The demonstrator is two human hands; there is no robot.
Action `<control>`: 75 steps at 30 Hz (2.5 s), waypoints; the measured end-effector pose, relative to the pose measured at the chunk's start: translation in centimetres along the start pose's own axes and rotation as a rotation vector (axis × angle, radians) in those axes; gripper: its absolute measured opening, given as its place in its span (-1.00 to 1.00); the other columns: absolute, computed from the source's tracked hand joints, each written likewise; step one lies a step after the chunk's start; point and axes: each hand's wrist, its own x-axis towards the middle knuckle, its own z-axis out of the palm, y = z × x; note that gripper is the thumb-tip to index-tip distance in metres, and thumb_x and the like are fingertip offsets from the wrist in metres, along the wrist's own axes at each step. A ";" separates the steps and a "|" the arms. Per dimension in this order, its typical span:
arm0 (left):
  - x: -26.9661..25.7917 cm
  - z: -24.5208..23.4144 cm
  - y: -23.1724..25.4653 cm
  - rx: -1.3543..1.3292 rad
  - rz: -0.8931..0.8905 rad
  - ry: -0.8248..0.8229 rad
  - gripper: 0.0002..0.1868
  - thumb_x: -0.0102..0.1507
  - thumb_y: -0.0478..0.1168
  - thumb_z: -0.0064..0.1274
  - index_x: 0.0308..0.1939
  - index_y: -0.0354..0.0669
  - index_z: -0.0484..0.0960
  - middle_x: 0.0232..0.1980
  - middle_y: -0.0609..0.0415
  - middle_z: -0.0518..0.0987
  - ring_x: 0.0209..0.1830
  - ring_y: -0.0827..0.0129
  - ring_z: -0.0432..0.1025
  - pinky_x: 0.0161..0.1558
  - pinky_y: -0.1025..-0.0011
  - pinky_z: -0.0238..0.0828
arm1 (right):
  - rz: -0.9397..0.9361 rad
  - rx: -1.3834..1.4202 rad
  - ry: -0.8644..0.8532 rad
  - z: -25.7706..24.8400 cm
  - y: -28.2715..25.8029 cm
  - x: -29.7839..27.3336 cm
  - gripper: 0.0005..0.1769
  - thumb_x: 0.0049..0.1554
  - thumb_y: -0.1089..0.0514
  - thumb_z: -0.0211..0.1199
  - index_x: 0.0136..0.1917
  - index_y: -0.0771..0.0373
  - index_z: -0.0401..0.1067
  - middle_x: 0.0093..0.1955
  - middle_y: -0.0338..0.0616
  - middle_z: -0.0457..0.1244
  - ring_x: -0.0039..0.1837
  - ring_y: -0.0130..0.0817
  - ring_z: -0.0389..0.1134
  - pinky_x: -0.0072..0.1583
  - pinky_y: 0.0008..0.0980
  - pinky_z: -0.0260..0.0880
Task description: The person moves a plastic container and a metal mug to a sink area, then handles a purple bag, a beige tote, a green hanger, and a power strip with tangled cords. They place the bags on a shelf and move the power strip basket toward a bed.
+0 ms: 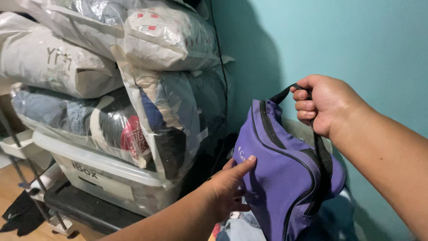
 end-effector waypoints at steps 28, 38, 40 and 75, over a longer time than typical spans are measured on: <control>9.5 16.4 -3.4 0.253 0.220 0.242 0.20 0.04 0.19 0.25 0.64 0.31 -0.15 0.63 -0.08 0.09 0.62 0.02 0.02 0.45 -0.07 0.06 | -0.250 -0.225 -0.466 -14.7 5.4 17.8 -0.88 0.20 0.22 0.16 0.00 0.22 0.47 -0.37 -0.28 0.11 -0.43 -0.51 0.05 -0.43 -0.45 0.00; 13.5 17.7 -0.1 0.714 0.844 0.603 0.53 -0.17 0.42 0.38 0.66 -0.17 -0.07 0.68 -0.27 -0.06 0.71 -0.01 -0.16 0.56 0.16 -0.13 | -0.410 0.129 -0.194 -16.9 0.6 24.7 -0.90 0.23 0.20 0.19 -0.15 0.14 0.34 -0.42 -0.36 0.06 -0.46 -0.53 -0.05 -0.44 -0.43 -0.10; 14.5 17.1 0.0 0.896 0.714 0.527 0.48 -0.15 0.43 0.38 0.68 -0.06 0.00 0.70 -0.23 -0.04 0.70 -0.06 -0.13 0.54 0.12 -0.08 | -0.451 -0.069 0.001 -21.8 5.0 25.7 -0.78 0.30 0.14 0.16 -0.18 0.20 0.30 -0.39 -0.27 0.13 -0.43 -0.44 0.09 -0.41 -0.34 0.06; 2.9 6.1 -2.8 1.056 0.358 0.746 0.15 0.08 0.43 0.11 0.59 0.02 0.04 0.65 -0.11 -0.02 0.67 0.07 -0.19 0.53 0.18 -0.15 | -0.734 -1.345 -0.579 -5.9 18.6 5.1 0.10 0.01 -0.04 0.32 0.69 -0.24 -0.15 0.71 -0.21 -0.28 0.68 -0.06 -0.31 0.51 0.25 -0.24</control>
